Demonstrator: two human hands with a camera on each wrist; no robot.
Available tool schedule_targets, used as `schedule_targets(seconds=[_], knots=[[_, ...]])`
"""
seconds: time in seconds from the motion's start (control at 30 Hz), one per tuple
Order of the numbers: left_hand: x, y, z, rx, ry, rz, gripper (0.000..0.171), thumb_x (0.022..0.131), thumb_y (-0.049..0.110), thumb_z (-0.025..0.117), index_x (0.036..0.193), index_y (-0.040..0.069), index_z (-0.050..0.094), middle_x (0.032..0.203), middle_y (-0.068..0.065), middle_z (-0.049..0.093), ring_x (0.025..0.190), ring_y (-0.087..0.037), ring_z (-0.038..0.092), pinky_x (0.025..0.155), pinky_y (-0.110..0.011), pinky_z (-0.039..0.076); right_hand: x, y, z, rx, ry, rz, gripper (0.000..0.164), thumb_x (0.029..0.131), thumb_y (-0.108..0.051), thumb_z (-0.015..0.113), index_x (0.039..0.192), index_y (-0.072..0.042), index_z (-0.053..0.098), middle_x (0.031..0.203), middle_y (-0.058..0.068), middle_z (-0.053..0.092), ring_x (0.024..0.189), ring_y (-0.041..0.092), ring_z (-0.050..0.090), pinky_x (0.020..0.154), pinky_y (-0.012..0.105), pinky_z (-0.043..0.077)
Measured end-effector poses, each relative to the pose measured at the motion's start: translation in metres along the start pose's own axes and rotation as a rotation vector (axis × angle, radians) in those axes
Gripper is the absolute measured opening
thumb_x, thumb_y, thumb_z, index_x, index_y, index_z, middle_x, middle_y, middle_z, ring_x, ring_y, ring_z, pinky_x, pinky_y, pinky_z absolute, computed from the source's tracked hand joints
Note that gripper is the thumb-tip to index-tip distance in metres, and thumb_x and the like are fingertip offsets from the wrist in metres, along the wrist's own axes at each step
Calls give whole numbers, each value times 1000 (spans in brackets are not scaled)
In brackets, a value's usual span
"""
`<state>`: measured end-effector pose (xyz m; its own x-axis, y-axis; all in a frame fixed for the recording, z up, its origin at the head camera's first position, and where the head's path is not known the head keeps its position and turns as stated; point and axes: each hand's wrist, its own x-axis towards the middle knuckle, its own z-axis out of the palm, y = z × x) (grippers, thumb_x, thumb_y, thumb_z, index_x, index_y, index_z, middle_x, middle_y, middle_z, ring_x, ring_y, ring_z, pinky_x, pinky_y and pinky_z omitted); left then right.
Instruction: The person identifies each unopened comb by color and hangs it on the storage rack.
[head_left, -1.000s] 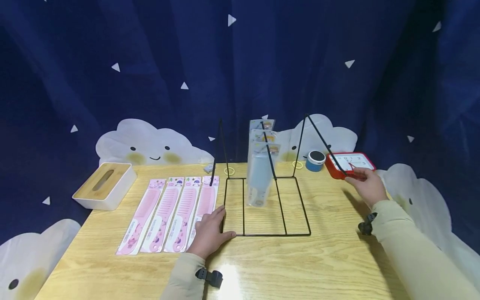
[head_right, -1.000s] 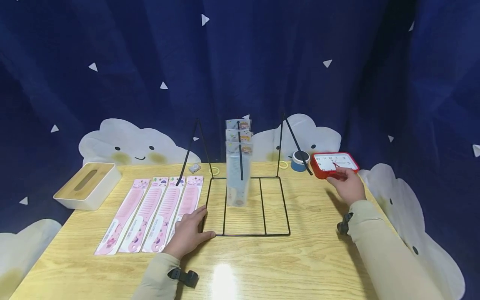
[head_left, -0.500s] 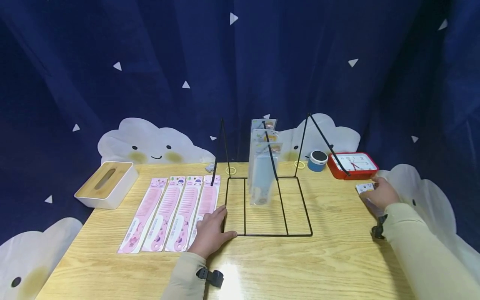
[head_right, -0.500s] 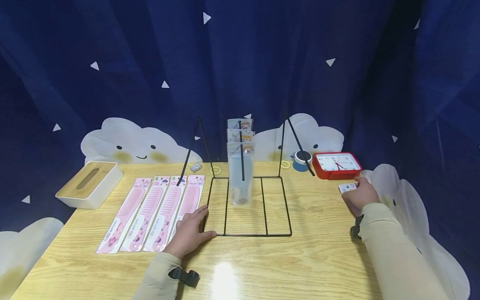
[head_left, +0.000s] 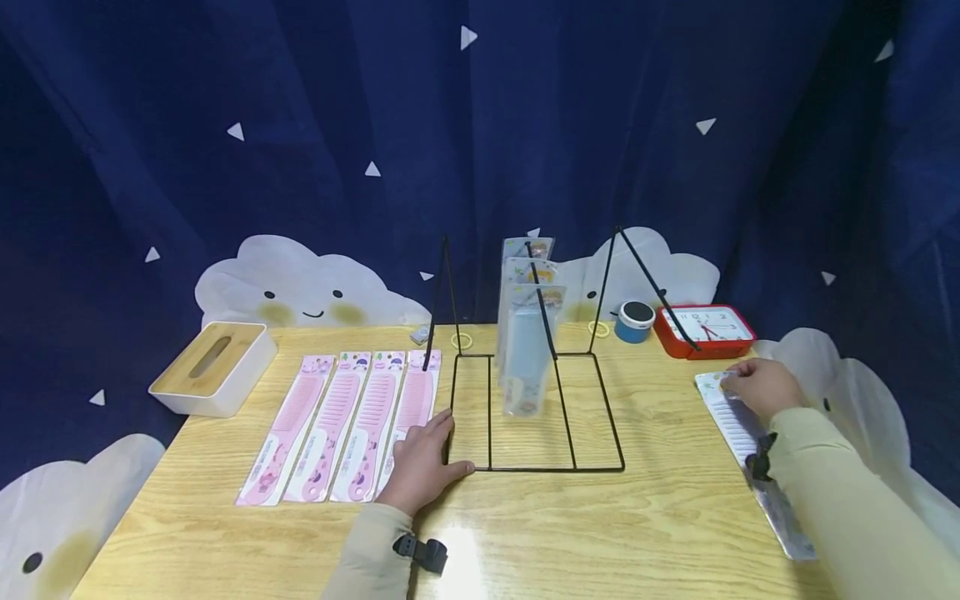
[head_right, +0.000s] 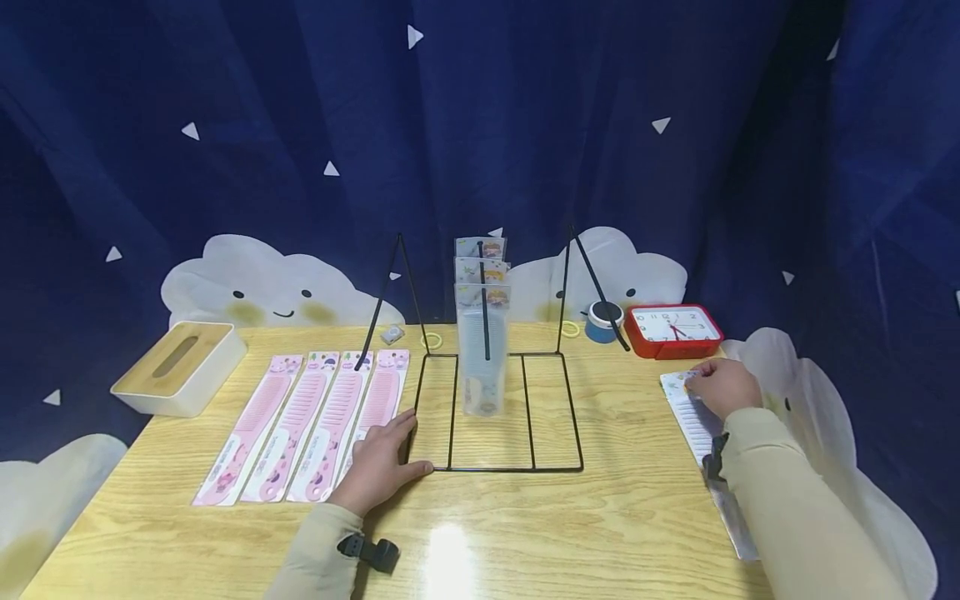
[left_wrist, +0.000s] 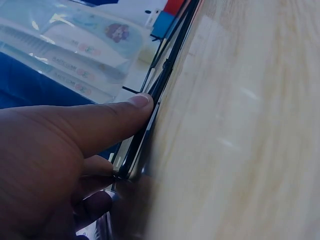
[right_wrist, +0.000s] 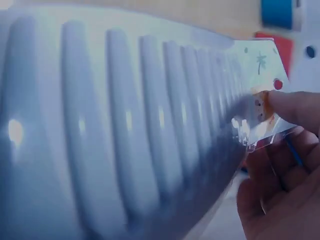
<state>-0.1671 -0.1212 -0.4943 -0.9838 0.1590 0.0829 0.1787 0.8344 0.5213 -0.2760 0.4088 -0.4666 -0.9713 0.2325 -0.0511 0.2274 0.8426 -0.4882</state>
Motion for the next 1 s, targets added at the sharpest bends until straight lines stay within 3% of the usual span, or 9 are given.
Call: schedule_targets(seconds=[0.17,0.23,0.43,0.63,1.0], knots=[[0,0,0,-5,-2,1,81,78,39,84,142,-1,53,152,-12,48,117,-35,51,83,-47,36,-10,-21,-8,51,84,-236,26,91,-22,69,97,3,63,84,12,62,74,24,52,62,32,39],[0,1,0,-5,-1,3,81,78,39,84,142,-1,53,152,-12,48,117,-35,51,84,-48,36,-17,-35,-11,85,96,-288,24,92,-22,70,97,1,64,84,10,62,74,22,51,62,31,38],[-1,0,-1,1,-3,1,82,79,40,84,142,-1,53,152,-11,47,118,-34,51,84,-47,36,-44,-78,-21,169,94,-319,24,96,-26,67,103,-3,65,91,10,65,79,20,52,66,26,40],[-1,0,0,-4,0,2,82,79,40,84,142,-1,53,152,-11,47,118,-34,51,85,-47,36,-71,-115,-26,290,111,-396,20,96,-20,68,102,-1,66,90,10,65,76,14,52,62,21,42],[-2,0,0,1,6,6,81,78,40,84,142,-1,54,152,-10,48,117,-34,51,84,-47,36,-128,-168,-28,515,75,-444,19,96,-15,70,105,0,64,90,0,67,75,7,58,63,18,50]])
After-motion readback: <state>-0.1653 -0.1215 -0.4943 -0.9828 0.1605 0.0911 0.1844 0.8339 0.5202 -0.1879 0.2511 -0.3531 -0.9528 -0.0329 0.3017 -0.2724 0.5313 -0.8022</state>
